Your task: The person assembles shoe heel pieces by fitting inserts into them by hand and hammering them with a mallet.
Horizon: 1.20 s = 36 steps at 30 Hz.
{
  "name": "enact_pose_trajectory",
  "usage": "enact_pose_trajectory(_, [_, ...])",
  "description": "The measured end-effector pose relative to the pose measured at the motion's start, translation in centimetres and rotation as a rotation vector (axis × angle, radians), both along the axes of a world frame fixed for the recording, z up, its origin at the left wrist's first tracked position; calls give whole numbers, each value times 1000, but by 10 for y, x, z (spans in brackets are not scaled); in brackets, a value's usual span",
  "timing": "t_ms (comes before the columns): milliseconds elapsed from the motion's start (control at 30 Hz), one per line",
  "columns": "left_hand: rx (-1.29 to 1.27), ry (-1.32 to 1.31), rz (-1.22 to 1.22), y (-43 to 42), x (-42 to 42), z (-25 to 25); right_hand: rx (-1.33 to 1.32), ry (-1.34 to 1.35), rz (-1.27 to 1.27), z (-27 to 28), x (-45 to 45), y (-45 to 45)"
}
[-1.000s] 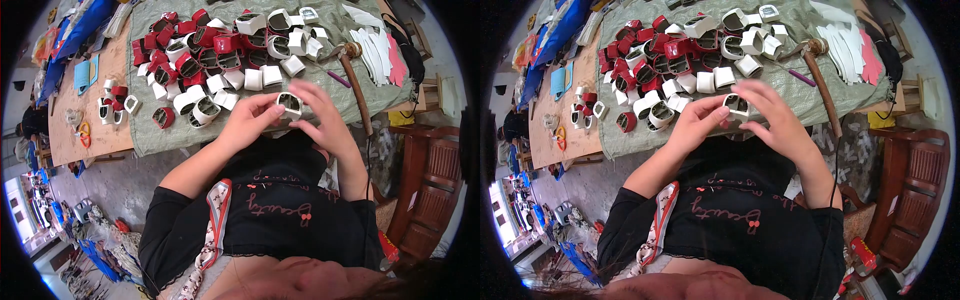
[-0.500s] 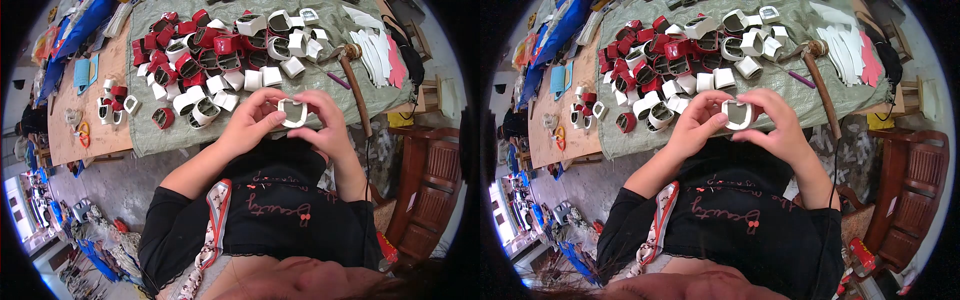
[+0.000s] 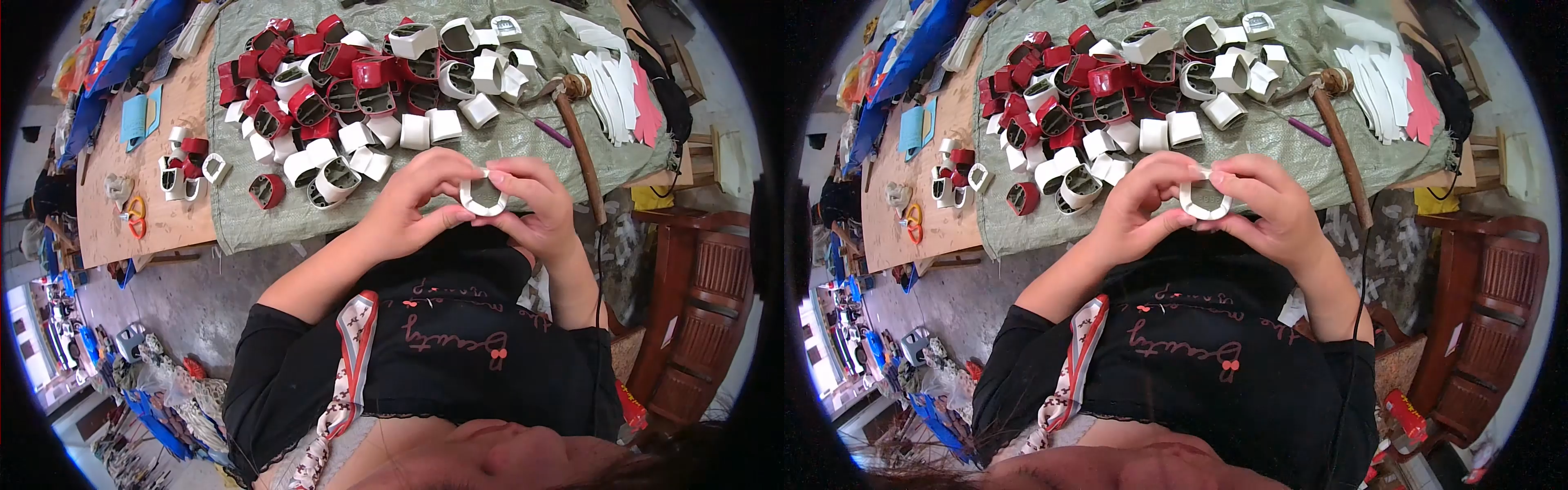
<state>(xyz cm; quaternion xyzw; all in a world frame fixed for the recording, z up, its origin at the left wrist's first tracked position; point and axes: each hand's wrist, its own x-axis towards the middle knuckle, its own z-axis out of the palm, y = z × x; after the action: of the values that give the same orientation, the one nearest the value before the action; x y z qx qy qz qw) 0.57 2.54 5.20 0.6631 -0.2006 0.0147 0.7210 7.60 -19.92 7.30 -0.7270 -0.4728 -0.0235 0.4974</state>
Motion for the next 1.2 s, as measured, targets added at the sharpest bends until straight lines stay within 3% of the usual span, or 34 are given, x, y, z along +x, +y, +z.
enact_pose_trajectory(33, [-155,65,-10,-3,-1,1,-2,-48,-10,1,2,0])
enact_pose_trajectory(233, [-292,245,-4,-3,-4,14,8,-138,-22,12,0,11])
enact_pose_trajectory(333, [-275,207,16,-3,-3,6,90,201,-139,18,-10,21])
enact_pose_trajectory(467, [-79,111,180,-4,-2,8,-99,304,-146,12,-13,25])
enact_pose_trajectory(533, [224,-32,232,0,-2,20,-80,344,-117,0,-10,26])
enact_pose_trajectory(700, [370,48,218,33,1,66,101,647,-251,-29,-14,24])
enact_pose_trajectory(767, [469,-28,465,72,16,84,91,576,-293,-44,-18,22])
enact_pose_trajectory(833, [746,-252,669,128,49,94,70,443,-400,-62,-22,20])
enact_pose_trajectory(900, [1044,-302,859,196,91,96,108,433,-471,-83,-24,23])
enact_pose_trajectory(967, [1231,-155,975,281,138,76,142,428,-548,-106,-28,24])
enact_pose_trajectory(1033, [1408,39,1098,363,177,49,60,231,-571,-124,-30,22])
enact_pose_trajectory(1100, [1549,289,1227,394,202,51,52,229,-619,-119,-30,31])
enact_pose_trajectory(1200, [1612,129,1274,434,242,29,39,134,-722,-131,-28,36])
